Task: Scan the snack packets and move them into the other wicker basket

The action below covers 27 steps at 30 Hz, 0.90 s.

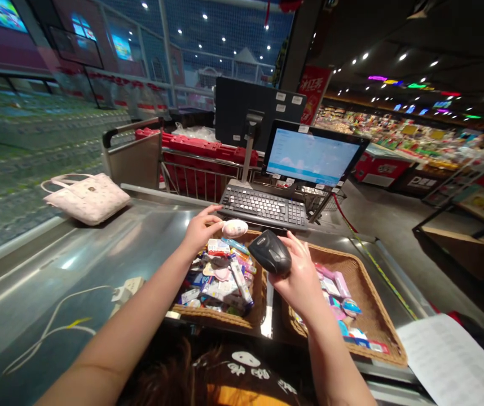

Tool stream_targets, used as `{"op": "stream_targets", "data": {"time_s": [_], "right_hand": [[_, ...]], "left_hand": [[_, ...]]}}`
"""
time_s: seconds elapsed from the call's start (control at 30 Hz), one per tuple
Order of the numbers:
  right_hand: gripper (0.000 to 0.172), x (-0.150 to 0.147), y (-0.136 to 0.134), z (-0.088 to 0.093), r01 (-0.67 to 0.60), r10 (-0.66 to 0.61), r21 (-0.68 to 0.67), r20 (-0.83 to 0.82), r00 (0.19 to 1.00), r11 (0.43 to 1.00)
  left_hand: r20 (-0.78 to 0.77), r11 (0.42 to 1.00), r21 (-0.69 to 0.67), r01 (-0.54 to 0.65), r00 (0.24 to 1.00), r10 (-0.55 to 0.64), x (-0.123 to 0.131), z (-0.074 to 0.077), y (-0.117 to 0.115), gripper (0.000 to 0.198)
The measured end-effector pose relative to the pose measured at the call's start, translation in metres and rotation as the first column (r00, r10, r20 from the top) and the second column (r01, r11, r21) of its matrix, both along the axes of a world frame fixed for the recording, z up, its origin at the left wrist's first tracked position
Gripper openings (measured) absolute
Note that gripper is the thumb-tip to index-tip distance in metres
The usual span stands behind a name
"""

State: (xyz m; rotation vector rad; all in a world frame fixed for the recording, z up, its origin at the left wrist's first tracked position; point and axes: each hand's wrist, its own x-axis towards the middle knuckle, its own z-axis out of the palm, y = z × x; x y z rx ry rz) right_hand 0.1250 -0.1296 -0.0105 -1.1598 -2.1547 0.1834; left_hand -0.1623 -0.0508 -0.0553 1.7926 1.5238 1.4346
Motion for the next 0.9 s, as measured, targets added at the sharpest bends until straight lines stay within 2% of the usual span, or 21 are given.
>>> {"op": "stream_targets", "data": {"time_s": [0.27, 0.53, 0.7, 0.9], "right_hand": [[0.045, -0.01, 0.003, -0.012, -0.041, 0.041, -0.027, 0.022, 0.999, 0.999], [0.042, -0.024, 0.003, -0.018, -0.085, 0.087, -0.082, 0.023, 0.996, 0.993], [0.045, -0.035, 0.005, -0.022, -0.123, 0.127, -0.121, 0.022, 0.992, 0.985], [0.049, -0.047, 0.006, -0.027, -0.157, 0.164, -0.179, 0.022, 0.986, 0.971]], "left_hand": [[-0.125, 0.996, -0.034, -0.079, 0.989, 0.074, -0.028, -0.02, -0.027, 0.026], [-0.279, 0.975, -0.146, -0.17, 0.952, 0.124, -0.059, -0.042, -0.048, 0.021], [-0.332, 0.954, -0.193, -0.23, 0.93, 0.157, -0.068, -0.054, -0.057, 0.02], [-0.406, 0.924, -0.254, -0.287, 0.898, 0.167, -0.069, -0.061, -0.067, 0.017]]}}
